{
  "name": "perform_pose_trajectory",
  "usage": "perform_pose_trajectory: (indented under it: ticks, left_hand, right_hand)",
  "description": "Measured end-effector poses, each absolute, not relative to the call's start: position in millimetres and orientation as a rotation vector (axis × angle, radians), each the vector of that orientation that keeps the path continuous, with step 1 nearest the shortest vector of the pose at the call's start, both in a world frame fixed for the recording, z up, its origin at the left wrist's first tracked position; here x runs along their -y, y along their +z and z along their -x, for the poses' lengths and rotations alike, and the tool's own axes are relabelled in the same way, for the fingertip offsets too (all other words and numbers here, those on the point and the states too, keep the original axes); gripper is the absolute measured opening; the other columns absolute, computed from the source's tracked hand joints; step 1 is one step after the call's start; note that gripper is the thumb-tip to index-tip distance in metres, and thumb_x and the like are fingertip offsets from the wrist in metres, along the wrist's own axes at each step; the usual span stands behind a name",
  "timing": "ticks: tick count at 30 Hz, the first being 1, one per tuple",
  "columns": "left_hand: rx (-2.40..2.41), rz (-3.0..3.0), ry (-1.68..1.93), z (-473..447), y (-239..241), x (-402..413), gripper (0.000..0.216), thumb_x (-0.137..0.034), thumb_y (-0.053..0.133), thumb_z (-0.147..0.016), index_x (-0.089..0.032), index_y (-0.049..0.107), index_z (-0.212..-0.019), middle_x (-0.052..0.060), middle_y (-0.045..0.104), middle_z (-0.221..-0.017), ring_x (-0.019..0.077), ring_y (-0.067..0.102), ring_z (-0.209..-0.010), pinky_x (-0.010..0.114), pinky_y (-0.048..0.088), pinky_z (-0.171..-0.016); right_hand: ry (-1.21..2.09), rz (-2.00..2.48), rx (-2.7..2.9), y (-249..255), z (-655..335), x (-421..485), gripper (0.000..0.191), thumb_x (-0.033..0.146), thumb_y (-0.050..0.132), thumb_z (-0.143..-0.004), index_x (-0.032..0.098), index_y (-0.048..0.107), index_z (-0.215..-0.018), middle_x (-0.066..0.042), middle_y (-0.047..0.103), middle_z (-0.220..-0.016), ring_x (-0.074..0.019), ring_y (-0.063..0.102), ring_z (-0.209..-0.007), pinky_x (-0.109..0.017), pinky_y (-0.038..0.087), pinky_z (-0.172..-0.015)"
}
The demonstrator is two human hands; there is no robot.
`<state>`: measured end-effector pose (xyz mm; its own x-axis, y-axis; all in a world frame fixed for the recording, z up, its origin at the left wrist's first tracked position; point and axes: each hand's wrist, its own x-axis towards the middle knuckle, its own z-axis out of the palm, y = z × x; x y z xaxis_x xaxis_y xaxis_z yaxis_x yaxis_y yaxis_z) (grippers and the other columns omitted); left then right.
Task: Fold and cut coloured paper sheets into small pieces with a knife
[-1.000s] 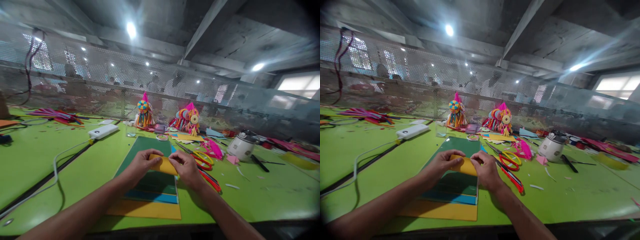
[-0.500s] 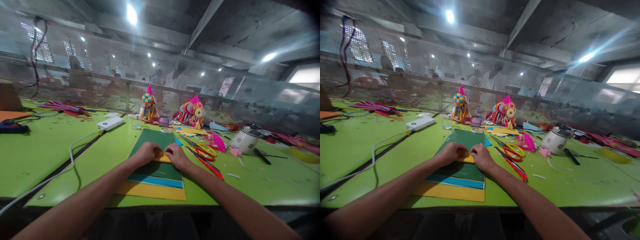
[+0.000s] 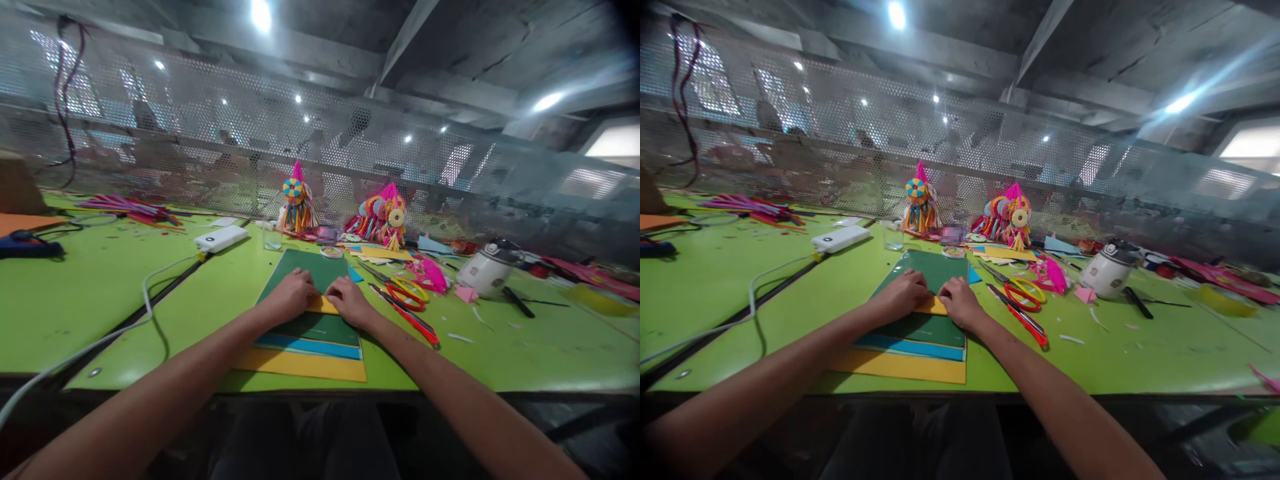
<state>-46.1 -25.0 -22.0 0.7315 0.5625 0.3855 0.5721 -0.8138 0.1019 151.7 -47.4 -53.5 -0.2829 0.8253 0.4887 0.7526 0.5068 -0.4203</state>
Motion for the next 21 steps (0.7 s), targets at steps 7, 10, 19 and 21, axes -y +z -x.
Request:
perform_pose_trajectory:
  ticks: [7,10,19,21]
  left_hand:
    - [0.772,2.898,-0.529,43,-18,35,0.029,-0.005,0.044,-0.087,-0.014,0.071,-0.085,0.008,0.061,-0.078,0.0192,0.055,-0.076,0.028,0.042,-0.071]
    - [0.702,2.923,-0.451,47,-18,34,0.027,-0.007,0.045,-0.088,-0.014,0.069,-0.078,0.008,0.063,-0.079,0.0191,0.058,-0.076,0.028,0.043,-0.07]
    - [0.606,3.092,-0.488,61,-18,23,0.029,-0.016,0.046,-0.095,-0.015,0.074,-0.087,0.01,0.07,-0.096,0.0177,0.062,-0.085,0.027,0.044,-0.08]
    - [0.566,3.138,-0.542,62,-20,20,0.03,-0.018,0.046,-0.096,-0.015,0.075,-0.09,0.01,0.07,-0.099,0.0183,0.062,-0.088,0.028,0.044,-0.083]
  right_hand:
    - [0.142,1.295,2.074,-53,-151,49,0.018,0.003,0.066,-0.08,0.018,0.062,-0.073,-0.001,0.058,-0.078,-0.0179,0.052,-0.082,-0.033,0.04,-0.08]
    - [0.14,1.295,2.071,-53,-151,50,0.016,0.004,0.067,-0.08,0.018,0.062,-0.073,-0.001,0.058,-0.077,-0.0177,0.052,-0.082,-0.033,0.041,-0.08]
    - [0.034,1.184,2.131,-43,-155,64,0.02,0.002,0.062,-0.083,0.017,0.069,-0.093,-0.008,0.062,-0.095,-0.0219,0.051,-0.098,-0.04,0.042,-0.093]
    - [-0.059,1.05,2.244,-40,-162,71,0.021,0.001,0.058,-0.085,0.017,0.07,-0.093,-0.009,0.064,-0.097,-0.0225,0.051,-0.098,-0.04,0.044,-0.091]
